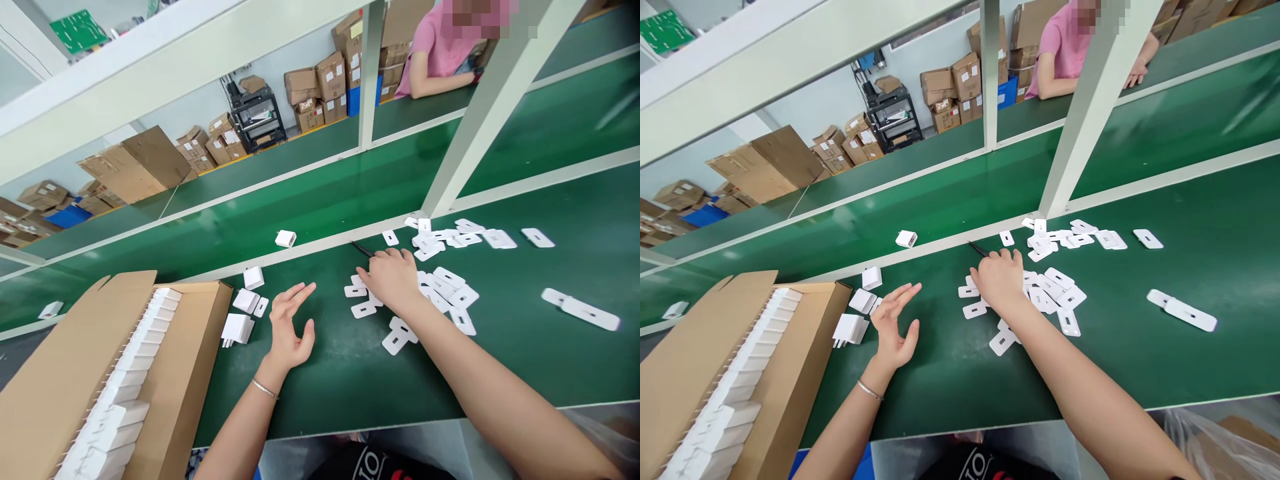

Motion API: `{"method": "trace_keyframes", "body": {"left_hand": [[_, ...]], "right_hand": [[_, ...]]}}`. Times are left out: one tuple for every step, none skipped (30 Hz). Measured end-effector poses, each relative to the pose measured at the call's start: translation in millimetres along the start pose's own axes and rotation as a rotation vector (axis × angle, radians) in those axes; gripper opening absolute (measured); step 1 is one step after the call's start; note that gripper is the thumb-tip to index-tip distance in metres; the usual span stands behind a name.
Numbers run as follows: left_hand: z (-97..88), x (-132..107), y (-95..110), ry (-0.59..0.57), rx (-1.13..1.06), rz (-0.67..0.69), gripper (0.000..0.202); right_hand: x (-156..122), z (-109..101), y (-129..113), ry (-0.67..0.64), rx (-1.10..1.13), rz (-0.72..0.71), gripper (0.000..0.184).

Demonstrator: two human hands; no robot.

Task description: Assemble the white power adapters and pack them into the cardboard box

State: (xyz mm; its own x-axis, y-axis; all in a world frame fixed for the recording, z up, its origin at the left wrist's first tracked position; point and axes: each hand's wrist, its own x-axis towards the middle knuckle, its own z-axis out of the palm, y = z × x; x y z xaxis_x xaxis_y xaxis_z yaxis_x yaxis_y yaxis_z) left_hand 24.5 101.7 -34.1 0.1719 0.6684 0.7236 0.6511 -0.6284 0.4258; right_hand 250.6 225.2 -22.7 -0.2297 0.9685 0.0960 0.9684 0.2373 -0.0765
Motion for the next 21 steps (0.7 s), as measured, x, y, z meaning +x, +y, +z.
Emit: {"method": "trace_keyframes", "body": {"left_hand": [[-1.1, -0.2, 0.3, 0.002, 0.016, 0.000, 0.047], [-2.0, -0.8, -0.1, 0.000, 0.041, -0.015, 0.046], [-2.5, -1.9, -1.3, -0.007, 0.069, -0.045, 0.043], [-2.3, -3.7, -3.4, -0.017, 0.094, -0.091, 0.038], [-1.4, -6.2, -6.3, -0.024, 0.114, -0.144, 0.032], [0.5, -9.3, -9.8, -0.020, 0.127, -0.202, 0.026], [3.3, -12.5, -13.4, -0.006, 0.137, -0.258, 0.021], [6.8, -15.6, -17.1, 0.012, 0.147, -0.301, 0.018], [11.1, -18.1, -20.4, 0.025, 0.162, -0.330, 0.017], [15.8, -19.5, -23.6, 0.028, 0.185, -0.346, 0.018], [20.8, -19.4, -26.6, 0.014, 0.215, -0.351, 0.020], [26.0, -17.5, -29.8, -0.014, 0.248, -0.354, 0.023], [31.4, -13.5, -33.6, -0.047, 0.279, -0.358, 0.027], [36.9, -7.5, -38.5, -0.074, 0.307, -0.372, 0.032], [42.6, 0.7, -44.7, -0.093, 0.330, -0.393, 0.036], [48.7, 10.9, -52.3, -0.105, 0.351, -0.412, 0.038], [55.2, 22.9, -61.2, -0.109, 0.369, -0.423, 0.041], [62.2, 36.4, -71.2, -0.113, 0.388, -0.420, 0.045], [69.9, 50.8, -81.6, -0.117, 0.406, -0.404, 0.050], [78.3, 65.5, -92.0, -0.126, 0.425, -0.385, 0.056], [87.2, 80.1, -101.8, -0.140, 0.444, -0.372, 0.062]], "right_hand": [[-0.2, 0.3, 0.9, 0.026, -0.002, -0.004, 0.037], [-0.4, 1.5, 1.1, 0.062, 0.002, -0.016, 0.036], [-0.5, 3.7, 0.7, 0.101, 0.010, -0.031, 0.036], [-0.4, 6.7, 0.0, 0.132, 0.021, -0.045, 0.036], [-0.3, 10.2, -1.1, 0.145, 0.031, -0.058, 0.038], [-0.1, 13.9, -2.2, 0.139, 0.039, -0.067, 0.040], [0.1, 17.3, -3.3, 0.121, 0.044, -0.072, 0.041], [0.2, 20.0, -4.5, 0.100, 0.046, -0.074, 0.043], [0.2, 21.6, -5.6, 0.085, 0.044, -0.075, 0.043], [0.0, 21.7, -6.7, 0.081, 0.042, -0.077, 0.043], [-0.6, 20.1, -7.9, 0.089, 0.041, -0.080, 0.041], [-1.4, 16.8, -9.3, 0.101, 0.043, -0.081, 0.039], [-2.6, 12.2, -10.8, 0.110, 0.049, -0.084, 0.036], [-4.1, 6.7, -12.4, 0.109, 0.058, -0.089, 0.035], [-5.9, 0.8, -14.2, 0.092, 0.072, -0.095, 0.035], [-7.9, -4.9, -16.2, 0.058, 0.086, -0.099, 0.034], [-10.0, -9.8, -18.3, 0.010, 0.096, -0.103, 0.033], [-12.2, -13.6, -20.6, -0.041, 0.101, -0.109, 0.033], [-14.4, -16.2, -22.8, -0.092, 0.101, -0.115, 0.034], [-16.5, -17.7, -25.1, -0.131, 0.096, -0.120, 0.034], [-18.4, -18.3, -27.2, -0.156, 0.088, -0.126, 0.034]]}}
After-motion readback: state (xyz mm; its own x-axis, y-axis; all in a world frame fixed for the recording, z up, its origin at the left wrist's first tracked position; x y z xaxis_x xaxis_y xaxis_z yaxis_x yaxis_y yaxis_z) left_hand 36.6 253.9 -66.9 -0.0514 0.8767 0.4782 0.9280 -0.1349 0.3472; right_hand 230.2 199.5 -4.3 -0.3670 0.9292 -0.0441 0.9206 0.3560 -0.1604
